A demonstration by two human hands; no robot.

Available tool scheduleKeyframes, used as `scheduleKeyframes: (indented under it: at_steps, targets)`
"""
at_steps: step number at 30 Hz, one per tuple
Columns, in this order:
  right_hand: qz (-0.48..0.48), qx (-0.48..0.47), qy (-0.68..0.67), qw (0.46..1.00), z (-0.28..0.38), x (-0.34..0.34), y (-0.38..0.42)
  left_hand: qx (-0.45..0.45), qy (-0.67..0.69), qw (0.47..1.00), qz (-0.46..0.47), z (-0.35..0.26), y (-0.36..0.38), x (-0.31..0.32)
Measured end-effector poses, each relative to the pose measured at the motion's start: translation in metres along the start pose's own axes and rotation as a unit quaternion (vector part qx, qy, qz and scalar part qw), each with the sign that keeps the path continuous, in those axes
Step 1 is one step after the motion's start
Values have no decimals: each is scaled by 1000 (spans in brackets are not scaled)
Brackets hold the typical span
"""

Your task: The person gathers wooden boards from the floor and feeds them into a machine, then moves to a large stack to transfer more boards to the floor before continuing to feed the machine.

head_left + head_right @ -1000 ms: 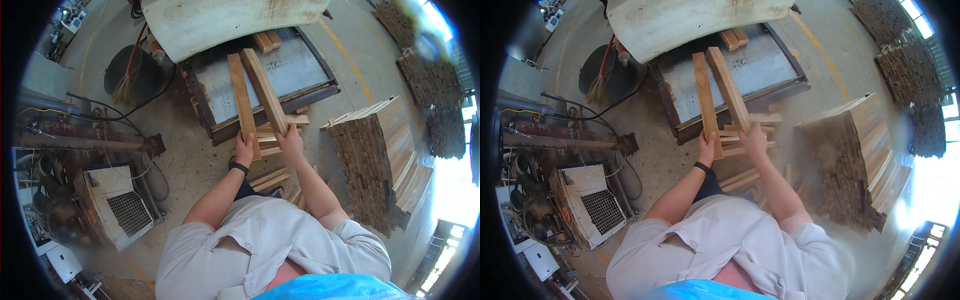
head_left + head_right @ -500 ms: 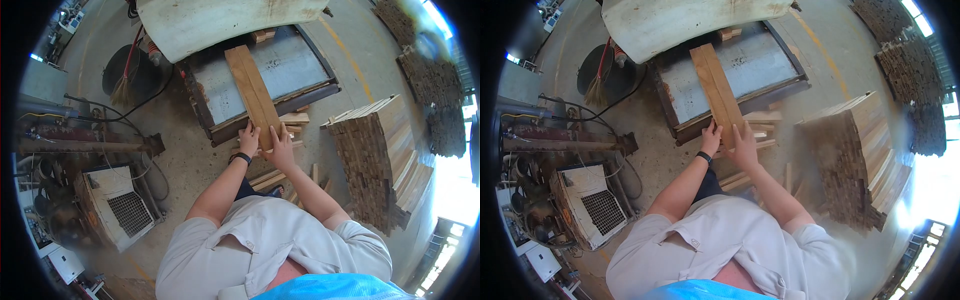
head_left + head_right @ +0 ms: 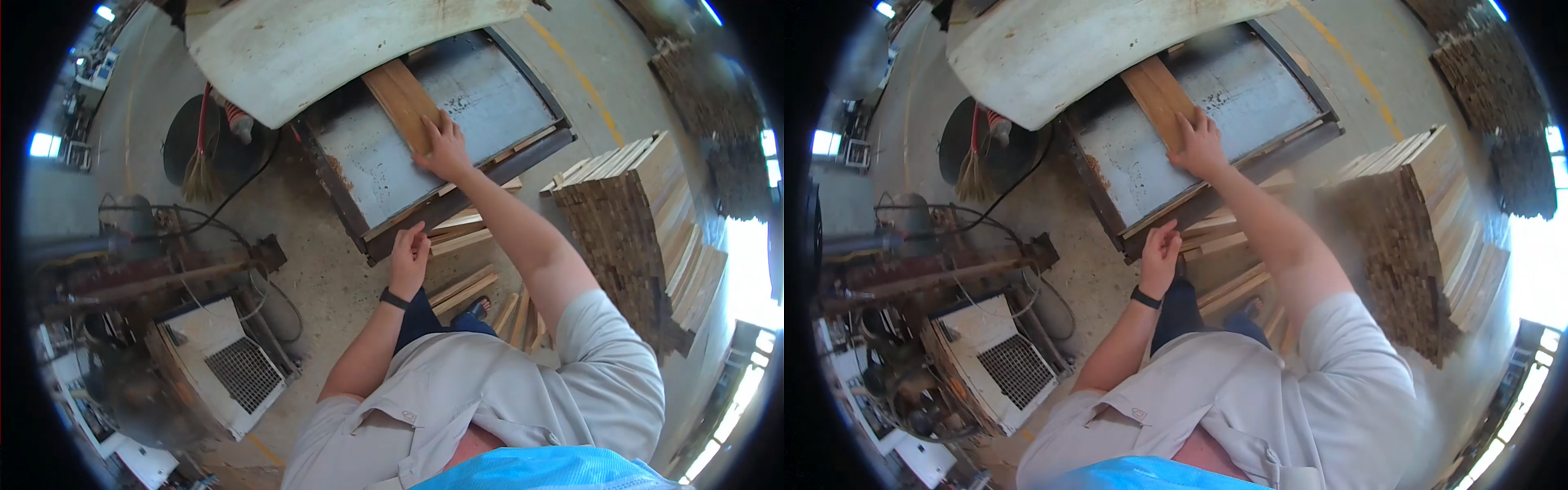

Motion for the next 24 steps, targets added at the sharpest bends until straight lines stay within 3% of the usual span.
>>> scheduleKeyframes:
  at_steps: [4, 11, 13, 15, 17, 19, 21, 22, 23, 24]
  targets:
    - [24, -14, 46, 999, -4, 15, -40, -21, -20, 999, 39, 3, 3, -15]
    - [30, -27, -4, 999, -15, 27, -64, -84, -62, 985, 137, 14, 4, -10]
    - [16, -22, -45, 999, -17, 22, -68, -91, -102, 976, 170, 21, 3, -4]
    - [-16, -9, 24, 1000, -12, 21, -71, -114, -129, 963, 207, 34, 6, 3]
    - [-74, 20, 20, 997, 2, 11, -67, -82, -181, 947, 254, 39, 11, 16]
    - [-197, 2, -109, 974, 26, -13, -36, -189, -153, 927, 286, 68, 17, 21]
    - [-244, -25, -277, 929, 45, -28, 25, -228, -239, 891, 313, 106, 22, 22]
    - [-286, -39, -289, 913, 49, -30, 69, -306, -52, 906, 289, 131, 33, 29]
    - [-325, -53, -299, 895, 51, -28, 117, -371, 137, 885, 247, 152, 41, 36]
    - [-327, -17, -317, 890, 47, -22, 168, -378, 127, 884, 246, 169, 45, 42]
Point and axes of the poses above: each hand's wrist, its own y-axis away from the middle knuckle, its own x-axis out of the palm, z = x × y, the point moved 2 cm from there along -y, towards the middle knuckle, and after that the axes turned 12 degrees about -x, right-handed, at the moved point
